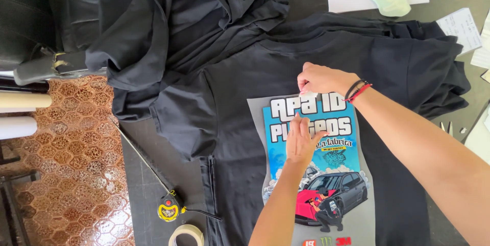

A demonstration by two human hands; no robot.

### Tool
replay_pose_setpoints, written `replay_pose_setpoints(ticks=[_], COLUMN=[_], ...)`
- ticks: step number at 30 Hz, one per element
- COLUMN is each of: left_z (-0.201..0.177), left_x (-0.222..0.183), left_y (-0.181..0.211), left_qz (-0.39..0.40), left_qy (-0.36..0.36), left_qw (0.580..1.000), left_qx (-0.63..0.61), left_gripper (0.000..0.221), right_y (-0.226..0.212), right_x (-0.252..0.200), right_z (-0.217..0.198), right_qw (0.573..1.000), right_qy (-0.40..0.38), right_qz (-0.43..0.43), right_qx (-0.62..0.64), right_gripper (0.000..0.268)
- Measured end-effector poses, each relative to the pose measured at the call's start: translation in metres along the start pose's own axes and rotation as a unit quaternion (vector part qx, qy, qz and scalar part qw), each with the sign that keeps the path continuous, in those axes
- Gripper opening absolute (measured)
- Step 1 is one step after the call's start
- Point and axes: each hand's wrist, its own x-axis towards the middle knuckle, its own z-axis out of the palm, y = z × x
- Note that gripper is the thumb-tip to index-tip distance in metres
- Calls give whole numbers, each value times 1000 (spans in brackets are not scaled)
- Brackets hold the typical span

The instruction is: Aligning a heat transfer graphic on a black t-shirt using a tape measure and marking positions with tape in a print shop.

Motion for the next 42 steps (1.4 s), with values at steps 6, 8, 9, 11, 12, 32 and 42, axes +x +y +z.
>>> replay_pose_setpoints(ticks=[6, 8, 9, 11, 12, 32, 42], left_z=[-6, -3, -2, -4, -6, -11, -5], left_x=[2, 0, 0, 1, 2, 5, 3], left_y=[3, 2, 2, 2, 2, 4, 1], left_qz=[14, 11, 10, 13, 16, 35, 46], left_qy=[6, 0, -5, -1, 3, 26, 46], left_qw=[1000, 1000, 999, 999, 999, 999, 998], left_qx=[28, 29, 31, 29, 27, 25, 25], left_gripper=[71, 70, 69, 69, 70, 67, 68], right_y=[-6, -4, -3, -6, -8, -9, -11], right_x=[11, 14, 16, 14, 12, 24, 26], right_z=[11, 15, 17, 17, 17, 18, 42], right_qw=[999, 999, 998, 998, 997, 998, 985], right_qy=[26, 40, 56, 58, 60, 53, 121], right_qz=[5, 8, 11, 10, 9, 33, 43], right_qx=[-28, -32, -37, -38, -39, -31, -118], right_gripper=[12, 16, 20, 20, 20, 18, 9])
